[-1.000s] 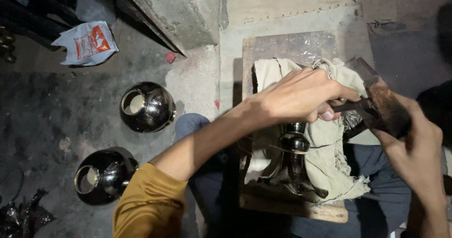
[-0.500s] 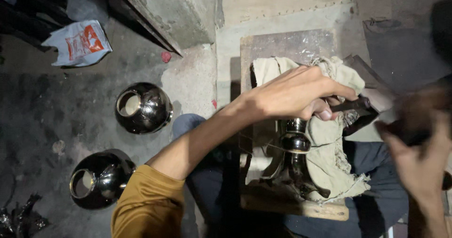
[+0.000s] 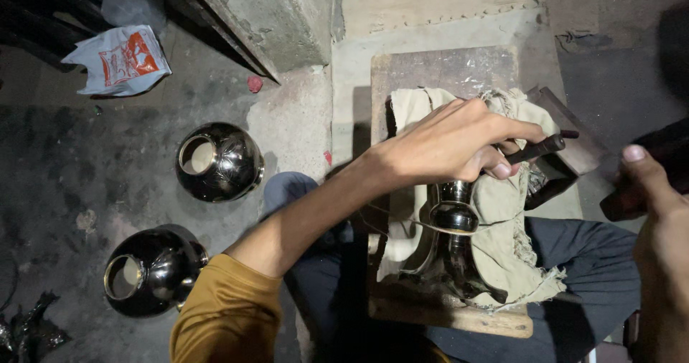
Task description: The person holds a dark metal decorative object on a cloth-covered wooden block and repeatedly strikes it with a hammer. The person rotates the object to work on different sections while maintaining a steady rhythm of hammer blows.
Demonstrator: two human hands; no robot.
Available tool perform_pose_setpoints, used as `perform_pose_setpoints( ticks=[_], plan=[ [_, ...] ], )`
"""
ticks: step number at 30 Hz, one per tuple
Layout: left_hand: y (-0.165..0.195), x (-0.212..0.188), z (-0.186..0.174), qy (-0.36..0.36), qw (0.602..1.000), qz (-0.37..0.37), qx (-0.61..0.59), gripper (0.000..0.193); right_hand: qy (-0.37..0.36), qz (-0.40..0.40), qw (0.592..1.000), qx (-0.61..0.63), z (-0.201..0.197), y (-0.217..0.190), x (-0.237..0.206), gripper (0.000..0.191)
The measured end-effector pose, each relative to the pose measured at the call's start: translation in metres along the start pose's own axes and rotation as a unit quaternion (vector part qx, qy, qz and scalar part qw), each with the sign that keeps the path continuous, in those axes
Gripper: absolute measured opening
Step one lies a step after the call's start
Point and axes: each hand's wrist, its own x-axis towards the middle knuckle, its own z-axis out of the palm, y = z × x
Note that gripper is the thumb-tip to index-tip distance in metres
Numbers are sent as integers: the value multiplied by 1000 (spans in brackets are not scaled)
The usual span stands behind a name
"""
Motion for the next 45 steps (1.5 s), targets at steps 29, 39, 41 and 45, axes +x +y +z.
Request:
perform_pose_setpoints(
  ticks=[29, 39, 41, 45],
  plan=[
    [63, -60, 31, 421, 897, -134, -16, 30, -257, -295, 705, -591, -4, -239, 73, 88],
    [70, -70, 34, 424, 892, -155, -23, 22, -162, -418, 871, -204, -16, -267, 63, 79],
    [66, -73, 37, 441, 891, -111, -9, 18, -153, -447, 866, -163, -18, -266, 60, 79],
    [55, -72, 44, 424, 898, -116, -24, 16, -145, -422, 886, -126, -17, -268, 54, 72]
  ],
)
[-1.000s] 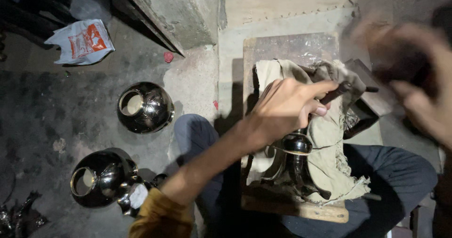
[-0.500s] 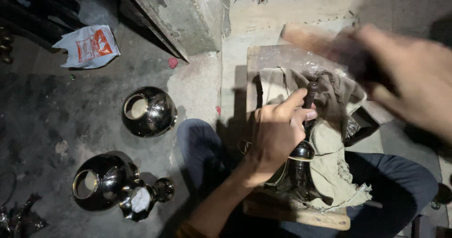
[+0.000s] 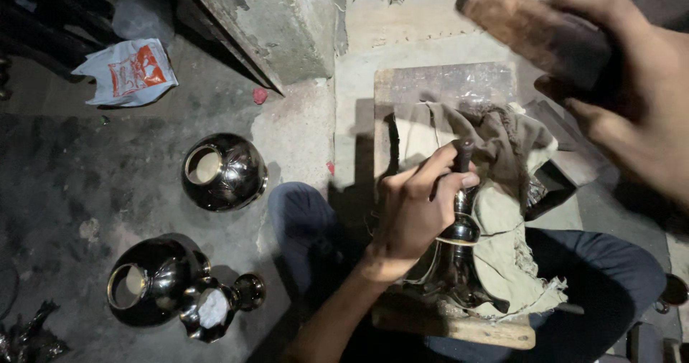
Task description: The person holds a dark metal decorative object on a cloth-covered wooden block and repeatedly strikes it with a hammer. The person rotates the object to work on different sections while maintaining a steady rhythm of hammer blows.
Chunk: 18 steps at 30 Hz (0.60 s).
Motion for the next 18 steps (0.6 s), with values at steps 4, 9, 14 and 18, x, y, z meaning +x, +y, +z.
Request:
perform_pose_setpoints(
  ticks=[4, 9, 14, 18],
  plan=[
    [-9, 0, 4, -34, 995, 78, 59, 12, 18, -12, 1000, -6, 1, -4, 0, 73],
    [-10, -4, -2, -33, 997, -18, -67, 9, -23, 22, 996, -80, 4, -1, 1, 75],
    [-5, -2, -1, -6, 999, 4, -48, 8, -13, -11, 997, -81, 1, -2, 5, 77],
    [-4, -1, -2, -8, 998, -16, -54, 9, 17, -25, 999, -19, -6, -11, 6, 75]
  ],
)
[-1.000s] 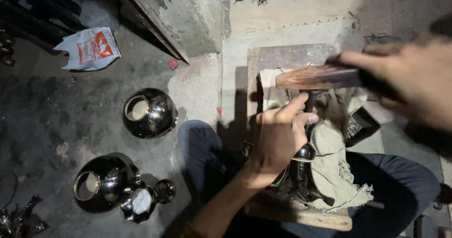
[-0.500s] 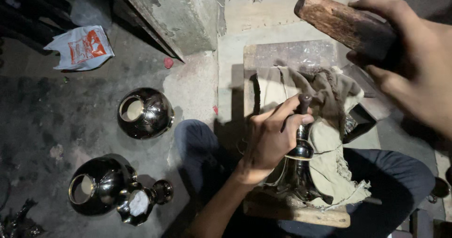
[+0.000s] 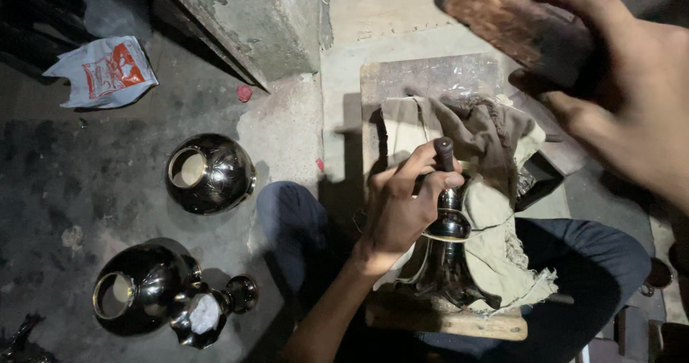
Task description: The person holds a dark metal decorative object on a cloth-covered wooden block and repeatedly strikes it with a hammer. The person rotates the object to work on different sections while maintaining a steady rhythm of hammer blows.
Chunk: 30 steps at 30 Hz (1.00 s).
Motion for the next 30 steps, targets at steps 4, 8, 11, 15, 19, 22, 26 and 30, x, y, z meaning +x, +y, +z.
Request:
perform_pose_setpoints(
  ticks=[4, 8, 11, 15, 19, 22, 26, 30],
  plan=[
    [-6, -3, 1, -6, 1000, -13, -13, 12, -4, 46, 997, 56, 2, 5, -6, 72],
    [-13, -3, 5, 2, 997, 68, 46, 11, -47, 2, 998, 46, 14, 22, -16, 66],
    [-12, -4, 8, -13, 1000, 7, 17, 19, -107, 16, 991, -74, 19, 26, -20, 79],
    [-7, -5, 7, 13, 992, 72, 99, 21, -256, -7, 904, -343, 16, 16, -18, 85],
    [-3, -7, 9, 33, 997, 39, 49, 34, -224, 37, 936, -267, 6, 20, -25, 103],
    [-3, -6, 10, 38, 973, 157, 163, 20, -206, 34, 952, -222, 8, 37, -47, 108],
    [-5, -1, -3, 6, 995, -68, 69, 21, -153, 70, 978, -122, 22, 61, -97, 96],
    [-5, 3, -32, 27, 997, -67, 10, 23, 12, 277, 952, 131, 51, 64, -158, 53]
  ],
)
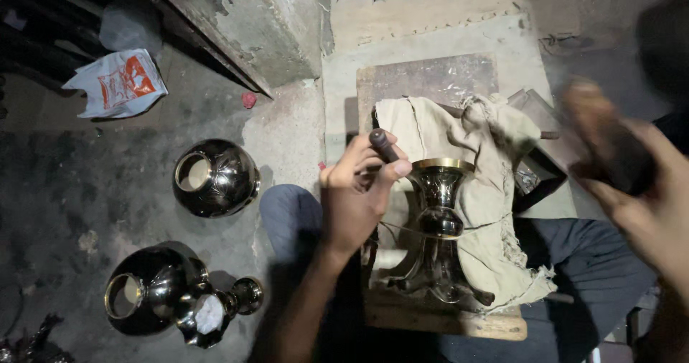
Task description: The person holds a dark metal decorative object on a cloth-covered wooden block and repeatedly strikes it with a hammer. The person rotates the object to work on different sections while maintaining a steady rhythm of hammer blows.
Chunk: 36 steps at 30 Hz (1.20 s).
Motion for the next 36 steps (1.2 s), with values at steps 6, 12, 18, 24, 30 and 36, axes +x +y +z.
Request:
perform_pose_setpoints(
  ticks=[6, 12, 18, 24, 30, 36],
  plan=[
    [10, 10, 2, -85, 992, 49, -84, 27, 177, 93, 976, 88, 65, 81, -71, 39],
    [4, 21, 24, -212, 968, 75, -114, 33, 186, 170, 965, 74, 110, 155, -114, 26],
    [-16, 33, 56, -275, 935, 219, -48, 35, 172, 130, 967, 137, 104, 144, -94, 24],
    [-9, 29, 52, -328, 909, 257, -31, 57, 179, 98, 945, 257, 83, 88, -57, 27],
    [1, 29, 61, -328, 911, 241, 66, 59, 83, 176, 979, 60, 73, 100, -48, 29],
    [-14, 26, 65, -292, 900, 311, 92, 64, 60, 175, 979, 87, 72, 132, -49, 29]
  ],
)
